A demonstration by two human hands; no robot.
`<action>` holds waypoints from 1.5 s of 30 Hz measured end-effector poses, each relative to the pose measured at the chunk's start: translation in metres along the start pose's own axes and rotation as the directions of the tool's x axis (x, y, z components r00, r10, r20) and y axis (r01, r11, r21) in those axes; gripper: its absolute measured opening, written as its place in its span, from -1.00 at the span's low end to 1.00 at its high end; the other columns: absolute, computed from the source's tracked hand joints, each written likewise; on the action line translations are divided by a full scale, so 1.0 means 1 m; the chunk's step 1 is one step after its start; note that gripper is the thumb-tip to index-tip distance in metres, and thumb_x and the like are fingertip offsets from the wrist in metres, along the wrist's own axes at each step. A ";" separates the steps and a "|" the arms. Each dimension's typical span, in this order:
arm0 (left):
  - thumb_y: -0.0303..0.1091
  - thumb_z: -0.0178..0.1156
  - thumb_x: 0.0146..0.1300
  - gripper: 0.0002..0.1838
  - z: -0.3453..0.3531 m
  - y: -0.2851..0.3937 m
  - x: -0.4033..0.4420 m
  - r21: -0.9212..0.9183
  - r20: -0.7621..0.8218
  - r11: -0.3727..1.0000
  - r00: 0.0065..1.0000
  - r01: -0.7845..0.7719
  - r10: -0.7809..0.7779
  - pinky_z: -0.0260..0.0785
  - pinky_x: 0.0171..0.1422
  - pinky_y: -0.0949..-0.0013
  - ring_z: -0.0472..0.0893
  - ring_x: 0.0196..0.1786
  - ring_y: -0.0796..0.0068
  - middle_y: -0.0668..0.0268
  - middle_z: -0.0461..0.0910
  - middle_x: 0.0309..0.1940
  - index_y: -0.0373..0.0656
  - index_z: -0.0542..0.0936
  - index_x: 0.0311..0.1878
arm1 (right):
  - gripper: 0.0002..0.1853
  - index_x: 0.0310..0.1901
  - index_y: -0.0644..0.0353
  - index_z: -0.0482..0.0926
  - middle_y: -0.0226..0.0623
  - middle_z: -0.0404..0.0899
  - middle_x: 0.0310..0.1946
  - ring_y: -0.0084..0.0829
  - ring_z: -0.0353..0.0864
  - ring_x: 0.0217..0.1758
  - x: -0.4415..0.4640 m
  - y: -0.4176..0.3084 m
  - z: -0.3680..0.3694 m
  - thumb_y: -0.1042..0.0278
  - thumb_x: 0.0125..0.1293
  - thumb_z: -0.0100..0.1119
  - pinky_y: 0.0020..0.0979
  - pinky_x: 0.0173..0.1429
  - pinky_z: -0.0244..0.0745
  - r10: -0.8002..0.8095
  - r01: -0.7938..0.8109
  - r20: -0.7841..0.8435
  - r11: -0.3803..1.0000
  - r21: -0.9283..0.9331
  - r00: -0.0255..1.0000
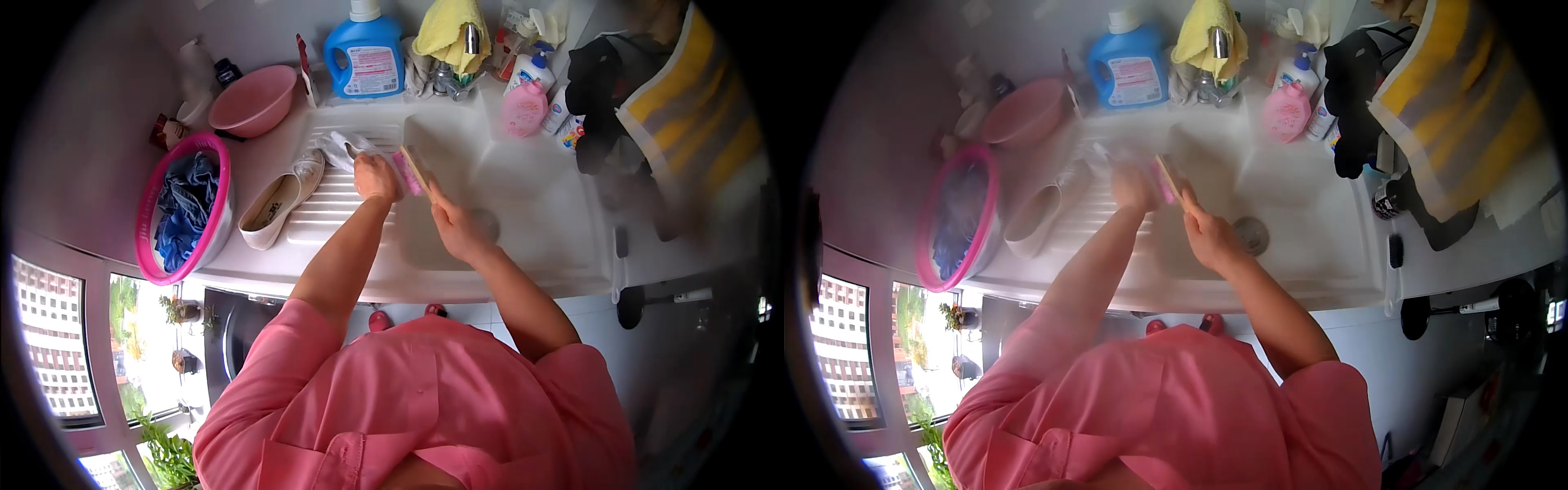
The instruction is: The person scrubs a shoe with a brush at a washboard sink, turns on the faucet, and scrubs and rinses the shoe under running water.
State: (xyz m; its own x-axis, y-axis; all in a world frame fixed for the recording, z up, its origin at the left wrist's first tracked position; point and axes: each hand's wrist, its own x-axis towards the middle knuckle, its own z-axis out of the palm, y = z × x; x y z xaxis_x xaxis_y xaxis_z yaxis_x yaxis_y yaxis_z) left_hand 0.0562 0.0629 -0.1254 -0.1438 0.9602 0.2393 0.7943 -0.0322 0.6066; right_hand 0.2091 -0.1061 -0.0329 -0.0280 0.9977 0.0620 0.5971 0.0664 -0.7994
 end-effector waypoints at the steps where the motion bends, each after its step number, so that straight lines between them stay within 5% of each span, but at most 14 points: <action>1: -0.23 -0.07 0.20 -0.71 -0.002 0.007 0.002 0.006 0.032 1.000 0.999 0.028 -0.028 0.31 0.02 0.02 0.50 -0.09 -0.16 -0.09 0.52 -0.16 -0.30 0.47 -0.28 | -0.52 0.35 -0.14 0.19 0.03 0.56 -0.29 -0.06 0.55 -0.24 0.001 0.005 0.003 0.15 0.40 -0.17 -0.23 -0.06 0.42 0.000 0.000 -0.006 1.000 -0.002 1.000; 4: -0.24 -0.05 0.20 -0.72 -0.024 0.036 -0.015 -0.091 -0.051 0.984 0.986 0.152 -0.157 0.31 0.01 0.03 0.50 -0.08 -0.14 -0.09 0.52 -0.18 -0.31 0.47 -0.29 | -0.52 0.34 -0.05 0.21 0.08 0.53 -0.34 -0.06 0.54 -0.25 0.017 -0.002 0.014 0.16 0.40 -0.16 -0.22 -0.09 0.41 0.008 -0.002 -0.085 0.997 0.076 0.996; 11: -0.30 -0.02 0.20 -0.77 -0.059 0.052 -0.034 -0.191 -0.101 0.976 0.987 0.104 -0.125 0.32 -0.04 -0.01 0.50 -0.12 -0.15 -0.07 0.50 -0.23 -0.33 0.43 -0.32 | -0.53 0.32 -0.04 0.23 0.13 0.54 -0.30 0.00 0.56 -0.25 0.022 -0.042 0.011 0.22 0.38 -0.15 -0.15 -0.13 0.42 0.104 -0.103 0.015 0.991 -0.088 0.994; 13: -0.30 -0.01 0.19 -0.77 -0.062 0.056 -0.035 -0.251 -0.138 0.960 0.976 0.128 -0.166 0.32 -0.04 -0.01 0.50 -0.13 -0.16 -0.07 0.49 -0.23 -0.32 0.42 -0.33 | -0.52 0.33 -0.05 0.21 0.13 0.54 -0.26 0.03 0.55 -0.21 -0.005 -0.026 0.004 0.23 0.37 -0.15 -0.17 -0.10 0.43 -0.041 0.039 -0.045 0.998 -0.038 0.998; 21: -0.32 0.01 0.18 -0.79 -0.055 0.041 -0.035 -0.236 -0.011 0.960 0.987 0.152 -0.159 0.34 -0.07 -0.01 0.52 -0.17 -0.17 -0.07 0.51 -0.25 -0.32 0.42 -0.32 | -0.51 0.36 -0.15 0.15 0.06 0.57 -0.28 0.03 0.56 -0.18 0.051 -0.041 0.015 0.17 0.40 -0.24 -0.09 -0.06 0.41 0.000 0.010 0.062 0.987 -0.158 0.998; 27: -0.33 0.00 0.23 -0.80 -0.029 0.034 -0.020 -0.150 -0.200 0.989 0.979 -0.001 -0.030 0.33 -0.05 -0.01 0.51 -0.16 -0.14 -0.08 0.50 -0.29 -0.32 0.43 -0.30 | -0.50 0.37 -0.18 0.13 0.05 0.56 -0.22 -0.01 0.56 -0.13 -0.008 0.014 -0.027 0.11 0.40 -0.23 -0.14 -0.04 0.42 0.078 -0.064 0.100 0.989 -0.132 0.992; 29: -0.34 -0.02 0.23 -0.80 -0.009 0.019 0.003 -0.005 -0.329 0.983 0.928 -0.186 0.174 0.30 -0.05 -0.02 0.49 -0.15 -0.16 -0.11 0.49 -0.30 -0.33 0.42 -0.31 | -0.50 0.37 -0.19 0.12 0.03 0.57 -0.18 -0.04 0.56 -0.11 -0.020 0.022 -0.039 0.10 0.40 -0.23 -0.16 -0.03 0.42 0.151 -0.122 0.135 0.971 -0.204 0.979; 33: -0.34 -0.04 0.28 -0.78 -0.010 0.020 0.032 0.177 -0.258 0.902 0.866 -0.394 0.429 0.32 -0.09 0.07 0.51 -0.23 -0.03 -0.04 0.50 -0.36 -0.35 0.42 -0.28 | -0.50 0.38 -0.23 0.11 -0.07 0.56 -0.06 -0.09 0.57 -0.06 -0.014 0.023 -0.048 0.12 0.42 -0.24 -0.20 0.00 0.43 0.214 -0.221 -0.114 0.973 -0.058 0.970; 34: -0.33 -0.04 0.31 -0.78 -0.022 0.034 0.025 -0.171 -0.306 0.929 0.914 -0.329 0.267 0.32 -0.12 0.16 0.49 -0.26 0.12 0.04 0.50 -0.38 -0.35 0.42 -0.27 | -0.50 0.38 -0.24 0.11 -0.10 0.56 -0.04 -0.10 0.57 -0.05 -0.015 0.014 -0.051 0.13 0.42 -0.23 -0.20 0.01 0.43 0.198 -0.198 -0.207 0.980 0.020 0.958; 35: -0.32 -0.05 0.35 -0.77 -0.050 0.059 0.011 -0.636 -0.104 0.769 0.995 -0.071 0.006 0.32 -0.14 0.27 0.46 -0.28 0.28 0.14 0.50 -0.37 -0.34 0.43 -0.23 | -0.50 0.38 -0.24 0.11 -0.10 0.56 -0.04 -0.10 0.57 -0.05 -0.017 0.006 -0.052 0.13 0.42 -0.23 -0.20 0.01 0.43 0.193 -0.193 -0.203 0.981 0.019 0.960; 36: -0.31 -0.06 0.38 -0.77 -0.079 0.085 -0.002 -0.908 0.110 0.368 0.960 0.202 -0.256 0.32 -0.16 0.39 0.42 -0.29 0.45 0.25 0.49 -0.37 -0.33 0.44 -0.19 | -0.50 0.38 -0.24 0.12 -0.11 0.56 -0.03 -0.10 0.57 -0.05 -0.018 -0.002 -0.052 0.14 0.41 -0.22 -0.20 0.01 0.43 0.090 -0.089 -0.243 0.996 0.013 0.966; 41: -0.26 -0.15 0.42 -0.72 -0.085 0.071 -0.016 -0.962 0.183 0.122 0.906 0.246 -0.382 0.37 0.04 0.30 0.50 -0.07 0.36 0.20 0.50 -0.15 -0.27 0.39 -0.01 | -0.48 0.36 -0.21 0.17 -0.04 0.57 -0.23 -0.08 0.60 -0.20 -0.018 -0.023 -0.038 0.29 0.37 -0.08 -0.21 -0.14 0.48 -0.267 0.263 -0.196 0.964 -0.045 0.944; 43: -0.15 -0.19 0.44 -0.62 -0.083 0.055 -0.015 -0.919 0.392 -0.167 0.869 0.356 -0.302 0.35 0.15 0.20 0.50 0.06 0.28 0.17 0.48 -0.02 -0.23 0.36 0.11 | -0.45 0.35 -0.20 0.18 -0.01 0.53 -0.36 -0.07 0.59 -0.32 -0.019 -0.026 -0.023 0.33 0.33 -0.03 -0.16 -0.26 0.49 -0.291 0.277 -0.148 0.955 -0.108 0.945; 45: 0.01 -0.18 0.39 -0.51 -0.079 0.046 -0.026 -0.900 0.408 -0.226 0.902 0.371 -0.144 0.34 0.18 0.13 0.48 0.10 0.23 0.16 0.46 0.07 -0.15 0.37 0.17 | -0.42 0.36 -0.21 0.16 -0.01 0.52 -0.42 -0.04 0.57 -0.39 -0.012 -0.013 0.003 0.30 0.31 -0.01 -0.08 -0.33 0.48 -0.357 0.331 -0.126 0.925 -0.186 0.925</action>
State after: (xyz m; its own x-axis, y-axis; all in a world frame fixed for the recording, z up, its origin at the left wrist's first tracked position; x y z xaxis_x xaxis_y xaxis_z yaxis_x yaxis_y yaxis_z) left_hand 0.0496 0.0141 -0.0442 -0.0031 0.9835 -0.1808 -0.7647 0.1142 0.6342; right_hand 0.1993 -0.1193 -0.0253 -0.1377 0.8977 0.4185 0.6924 0.3894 -0.6074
